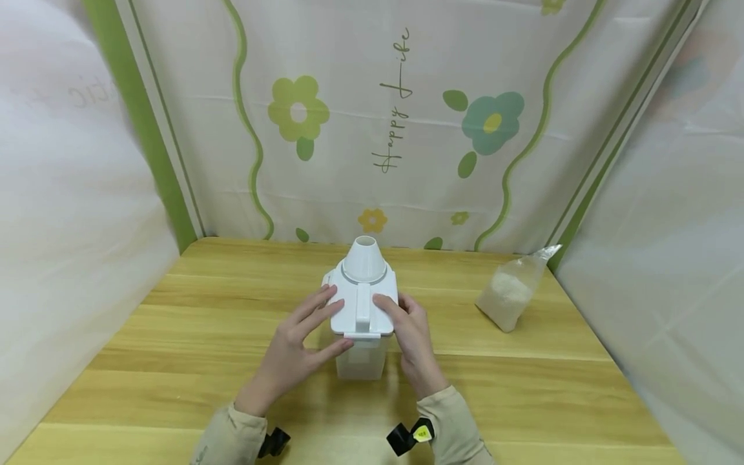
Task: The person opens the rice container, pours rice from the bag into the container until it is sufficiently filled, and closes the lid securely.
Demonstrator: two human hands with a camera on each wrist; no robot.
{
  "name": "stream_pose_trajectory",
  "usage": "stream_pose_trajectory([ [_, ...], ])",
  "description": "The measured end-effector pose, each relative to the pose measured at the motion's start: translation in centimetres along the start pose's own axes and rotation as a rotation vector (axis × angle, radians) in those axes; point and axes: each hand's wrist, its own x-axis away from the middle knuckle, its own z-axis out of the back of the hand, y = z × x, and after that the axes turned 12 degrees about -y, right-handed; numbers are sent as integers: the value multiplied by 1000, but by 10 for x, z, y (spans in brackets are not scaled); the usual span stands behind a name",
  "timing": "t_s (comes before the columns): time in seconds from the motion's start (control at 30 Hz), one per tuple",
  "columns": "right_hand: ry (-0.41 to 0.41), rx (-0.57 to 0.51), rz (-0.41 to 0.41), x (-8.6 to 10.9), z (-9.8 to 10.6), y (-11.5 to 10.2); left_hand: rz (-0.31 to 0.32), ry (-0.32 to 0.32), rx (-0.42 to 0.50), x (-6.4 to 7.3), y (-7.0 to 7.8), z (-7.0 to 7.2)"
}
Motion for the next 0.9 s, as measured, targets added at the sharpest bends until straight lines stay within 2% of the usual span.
stream_pose_trajectory([
  [0.17,2,-9,19,0,0,-2,22,18,2,1,2,-4],
  [0.9,-36,11,14,1,3,0,26,34,-30,4,5,-5],
])
